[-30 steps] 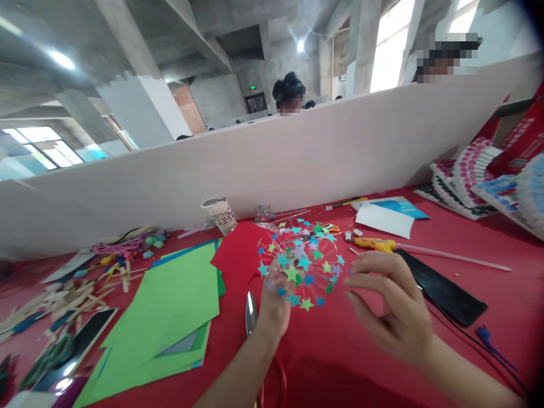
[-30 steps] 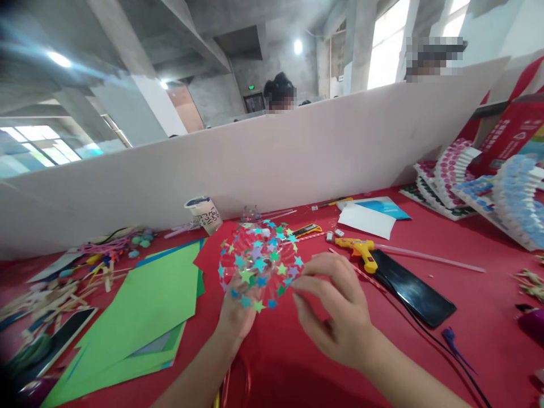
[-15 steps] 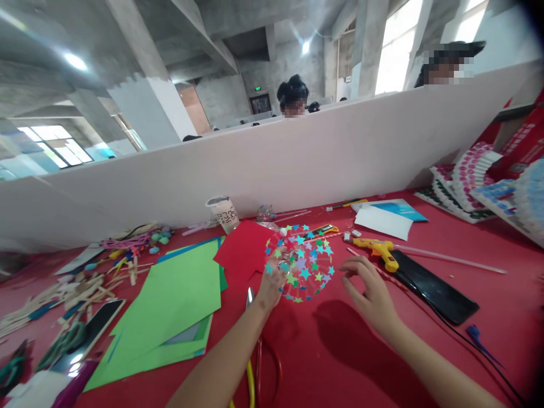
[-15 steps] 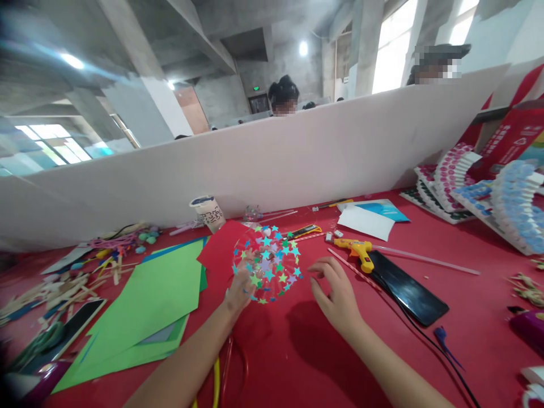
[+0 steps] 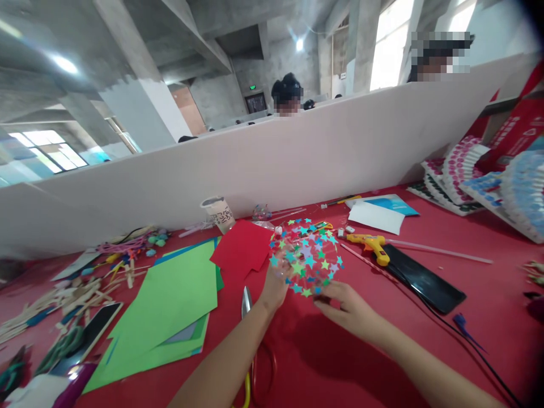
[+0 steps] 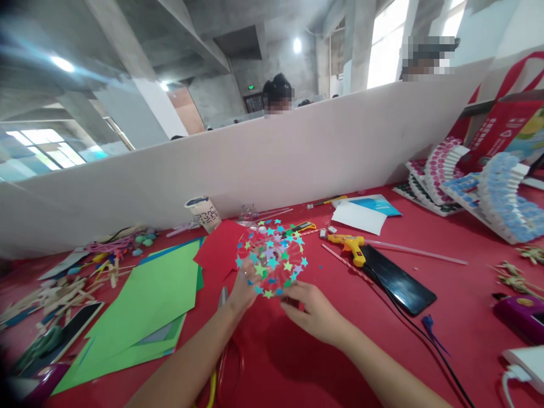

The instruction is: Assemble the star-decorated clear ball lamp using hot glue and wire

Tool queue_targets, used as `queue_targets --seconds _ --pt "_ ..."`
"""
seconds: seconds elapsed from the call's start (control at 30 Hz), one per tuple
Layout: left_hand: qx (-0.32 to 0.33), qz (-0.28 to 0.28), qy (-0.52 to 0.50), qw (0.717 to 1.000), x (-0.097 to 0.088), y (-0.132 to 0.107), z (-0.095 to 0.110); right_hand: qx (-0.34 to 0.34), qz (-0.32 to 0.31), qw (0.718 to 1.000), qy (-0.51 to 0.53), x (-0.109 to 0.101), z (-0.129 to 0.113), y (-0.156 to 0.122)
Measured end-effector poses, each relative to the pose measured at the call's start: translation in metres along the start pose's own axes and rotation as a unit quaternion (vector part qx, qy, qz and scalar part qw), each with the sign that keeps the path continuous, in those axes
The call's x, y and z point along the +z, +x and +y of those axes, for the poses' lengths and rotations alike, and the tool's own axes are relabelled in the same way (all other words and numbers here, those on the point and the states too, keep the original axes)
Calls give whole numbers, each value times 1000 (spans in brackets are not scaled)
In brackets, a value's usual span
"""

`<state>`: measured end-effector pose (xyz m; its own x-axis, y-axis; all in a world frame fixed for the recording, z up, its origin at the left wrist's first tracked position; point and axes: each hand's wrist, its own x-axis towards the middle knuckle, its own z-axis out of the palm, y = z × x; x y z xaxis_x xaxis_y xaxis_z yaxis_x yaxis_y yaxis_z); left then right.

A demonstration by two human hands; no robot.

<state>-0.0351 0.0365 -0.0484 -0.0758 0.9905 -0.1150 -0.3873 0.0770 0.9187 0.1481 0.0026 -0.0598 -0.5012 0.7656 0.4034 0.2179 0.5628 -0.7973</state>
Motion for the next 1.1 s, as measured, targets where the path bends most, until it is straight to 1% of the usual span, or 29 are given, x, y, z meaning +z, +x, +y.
queue_targets --seconds 0.07,0.17,0.23,0.3,0.4,0.5,0.73,0.9,1.1 --pt "-3 -21 -3 1000 13 -6 -1 30 16 999 18 1 -4 0" --pt "-22 -51 -18 998 30 -18 0 89 71 993 39 -5 -3 1" --pt "-40 -59 -33 997 39 -26 2 132 107 984 48 -10 -1 4" --pt "-58 -63 -48 995 44 -33 3 172 121 976 54 -14 0 9" --pt "-85 -68 -64 992 50 -40 2 223 108 967 61 -17 -1 15" --pt "-97 -68 -68 991 55 -44 0 267 90 957 66 -17 -4 19" --pt "-72 -77 -53 993 60 -48 -9 344 57 932 94 -19 -6 18" --pt "-62 -91 -46 993 58 -50 -11 365 31 923 114 -21 -7 18" --pt "-49 -96 -42 993 59 -50 -8 359 11 925 121 -18 2 16"
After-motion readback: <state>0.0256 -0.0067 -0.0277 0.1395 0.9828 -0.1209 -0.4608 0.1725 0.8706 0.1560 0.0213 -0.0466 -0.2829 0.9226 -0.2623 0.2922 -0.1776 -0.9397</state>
